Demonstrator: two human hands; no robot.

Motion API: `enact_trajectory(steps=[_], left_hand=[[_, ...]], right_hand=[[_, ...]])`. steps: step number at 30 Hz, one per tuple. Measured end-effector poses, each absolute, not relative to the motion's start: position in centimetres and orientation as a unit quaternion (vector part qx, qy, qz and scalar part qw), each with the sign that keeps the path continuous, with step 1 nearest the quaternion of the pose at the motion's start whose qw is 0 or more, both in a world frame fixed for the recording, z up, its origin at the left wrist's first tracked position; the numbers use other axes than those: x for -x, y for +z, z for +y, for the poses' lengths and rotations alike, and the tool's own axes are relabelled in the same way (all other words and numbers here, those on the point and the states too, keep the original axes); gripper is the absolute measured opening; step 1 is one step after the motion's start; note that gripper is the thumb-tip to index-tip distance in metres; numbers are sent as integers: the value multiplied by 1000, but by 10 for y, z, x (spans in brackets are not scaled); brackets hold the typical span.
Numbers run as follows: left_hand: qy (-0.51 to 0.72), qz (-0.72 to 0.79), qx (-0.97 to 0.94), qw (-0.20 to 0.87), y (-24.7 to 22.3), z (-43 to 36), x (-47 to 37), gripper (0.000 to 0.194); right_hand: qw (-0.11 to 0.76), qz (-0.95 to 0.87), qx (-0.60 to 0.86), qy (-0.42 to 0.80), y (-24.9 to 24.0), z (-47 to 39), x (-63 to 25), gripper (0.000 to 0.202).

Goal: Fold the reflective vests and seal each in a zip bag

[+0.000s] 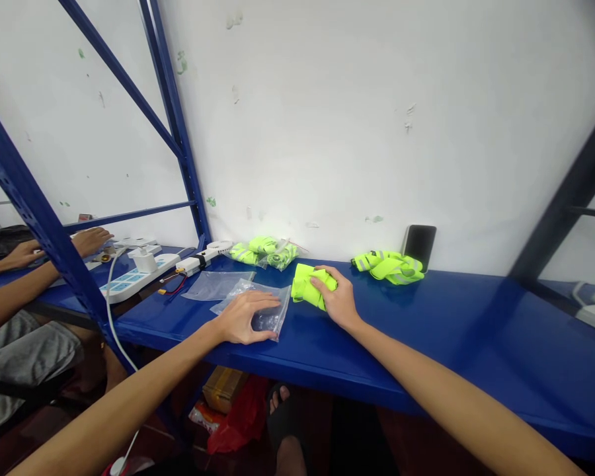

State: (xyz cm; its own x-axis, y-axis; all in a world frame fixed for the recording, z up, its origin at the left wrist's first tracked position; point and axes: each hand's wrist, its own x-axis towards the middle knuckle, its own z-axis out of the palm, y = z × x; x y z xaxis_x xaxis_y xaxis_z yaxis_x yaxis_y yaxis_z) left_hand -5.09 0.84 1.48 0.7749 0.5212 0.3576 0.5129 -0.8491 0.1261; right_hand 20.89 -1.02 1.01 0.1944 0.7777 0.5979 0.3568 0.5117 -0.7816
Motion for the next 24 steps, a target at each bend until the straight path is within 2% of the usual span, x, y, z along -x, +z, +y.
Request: enact_trajectory(steps=[7, 12, 20, 24], left_hand=[[101, 294, -950, 28, 24, 6, 44, 82], [72, 301, -950, 44, 17, 8, 42, 78], [119, 330, -936, -5, 12, 8, 37, 70], [180, 352, -918, -28, 11, 9, 32, 67]], right_hand=[[633, -575, 469, 221, 4, -1, -211, 40], [626, -528, 481, 314, -2, 8, -213, 43], [640, -469, 499, 348, -11, 15, -214, 48], [639, -469, 485, 369, -9, 14, -212, 46]])
